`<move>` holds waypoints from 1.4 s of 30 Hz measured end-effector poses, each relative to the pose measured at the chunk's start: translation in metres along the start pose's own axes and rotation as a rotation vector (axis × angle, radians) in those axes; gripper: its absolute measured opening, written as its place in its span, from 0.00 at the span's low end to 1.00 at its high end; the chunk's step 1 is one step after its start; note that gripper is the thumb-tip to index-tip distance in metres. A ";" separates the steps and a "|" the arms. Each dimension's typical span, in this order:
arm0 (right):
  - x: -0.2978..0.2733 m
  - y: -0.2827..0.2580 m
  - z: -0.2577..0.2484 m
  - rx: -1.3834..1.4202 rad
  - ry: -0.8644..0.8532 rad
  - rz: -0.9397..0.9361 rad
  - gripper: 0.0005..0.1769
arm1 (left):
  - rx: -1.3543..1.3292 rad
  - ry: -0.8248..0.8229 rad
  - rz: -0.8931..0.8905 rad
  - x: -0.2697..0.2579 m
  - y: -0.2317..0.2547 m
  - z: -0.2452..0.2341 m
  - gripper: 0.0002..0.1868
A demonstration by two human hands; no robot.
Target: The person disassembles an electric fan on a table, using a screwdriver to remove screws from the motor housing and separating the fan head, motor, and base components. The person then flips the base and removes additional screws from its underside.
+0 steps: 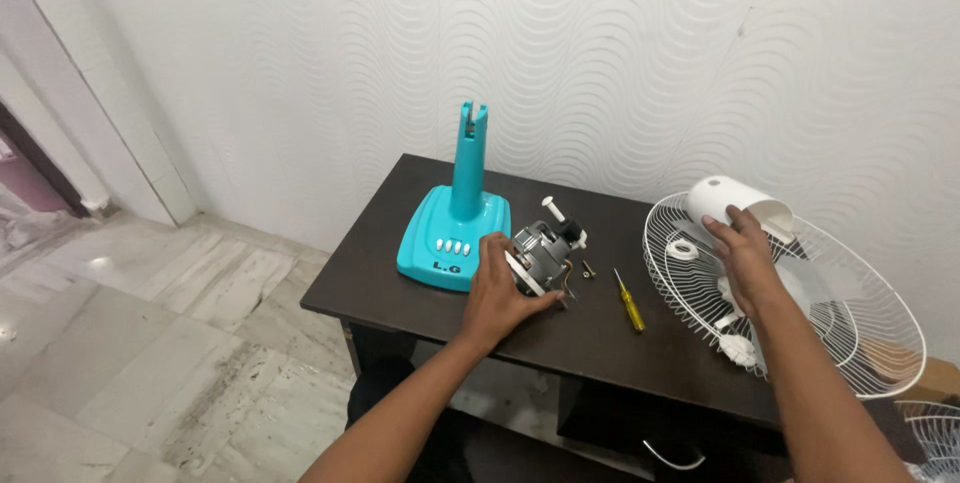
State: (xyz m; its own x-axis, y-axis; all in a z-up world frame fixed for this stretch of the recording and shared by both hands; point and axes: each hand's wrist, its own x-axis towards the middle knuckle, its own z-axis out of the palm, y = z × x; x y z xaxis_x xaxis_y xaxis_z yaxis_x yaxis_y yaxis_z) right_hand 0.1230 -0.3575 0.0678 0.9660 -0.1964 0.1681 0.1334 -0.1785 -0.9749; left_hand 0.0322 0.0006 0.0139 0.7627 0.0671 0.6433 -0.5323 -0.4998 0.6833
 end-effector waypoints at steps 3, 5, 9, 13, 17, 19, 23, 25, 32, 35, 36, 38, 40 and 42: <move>-0.044 -0.013 0.014 0.057 -0.040 -0.137 0.47 | 0.077 0.002 0.088 0.001 -0.004 0.004 0.56; -0.083 -0.015 0.022 0.029 -0.041 -0.218 0.43 | 0.096 -0.018 0.145 0.000 -0.004 0.005 0.56; -0.140 -0.017 0.032 0.158 -0.082 -0.401 0.35 | 0.167 -0.098 0.116 -0.002 -0.003 0.006 0.57; -0.166 -0.014 0.036 0.219 -0.050 -0.398 0.30 | 0.197 -0.096 0.163 -0.004 -0.004 0.004 0.56; -0.171 -0.011 0.033 0.190 -0.094 -0.401 0.29 | 0.207 -0.126 0.150 -0.002 -0.006 0.007 0.51; -0.171 -0.010 0.032 0.169 -0.098 -0.359 0.29 | 0.201 -0.122 0.171 -0.006 -0.009 0.007 0.48; -0.166 -0.012 0.033 0.121 -0.155 -0.389 0.29 | 0.163 -0.083 0.247 -0.006 -0.007 0.006 0.43; -0.164 -0.013 0.034 0.141 -0.167 -0.418 0.28 | 0.163 -0.079 0.256 -0.005 -0.004 0.005 0.40; -0.155 -0.017 0.039 0.126 -0.062 -0.439 0.25 | 0.109 -0.111 0.189 -0.008 0.003 -0.001 0.25; -0.155 -0.023 0.040 0.078 0.050 -0.441 0.18 | 0.088 -0.126 0.164 -0.008 0.005 -0.001 0.24; -0.154 -0.025 0.040 0.068 0.076 -0.443 0.17 | 0.088 -0.125 0.172 -0.007 0.004 -0.002 0.25; -0.156 -0.030 0.041 0.047 0.129 -0.445 0.15 | 0.076 -0.123 0.171 -0.007 0.004 -0.002 0.25; -0.158 -0.033 0.041 0.069 0.152 -0.424 0.13 | 0.069 -0.126 0.156 -0.008 0.005 -0.003 0.24; -0.156 -0.037 0.042 0.124 0.157 -0.423 0.11 | 0.065 -0.132 0.135 -0.004 0.005 -0.002 0.23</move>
State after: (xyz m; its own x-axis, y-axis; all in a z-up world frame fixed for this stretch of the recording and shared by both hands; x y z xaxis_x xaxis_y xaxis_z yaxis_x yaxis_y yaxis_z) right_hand -0.0238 -0.2795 0.0717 0.7773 -0.2763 0.5653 0.5430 -0.1594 -0.8245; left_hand 0.0255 -0.0009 0.0151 0.7298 -0.1160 0.6738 -0.6115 -0.5516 0.5673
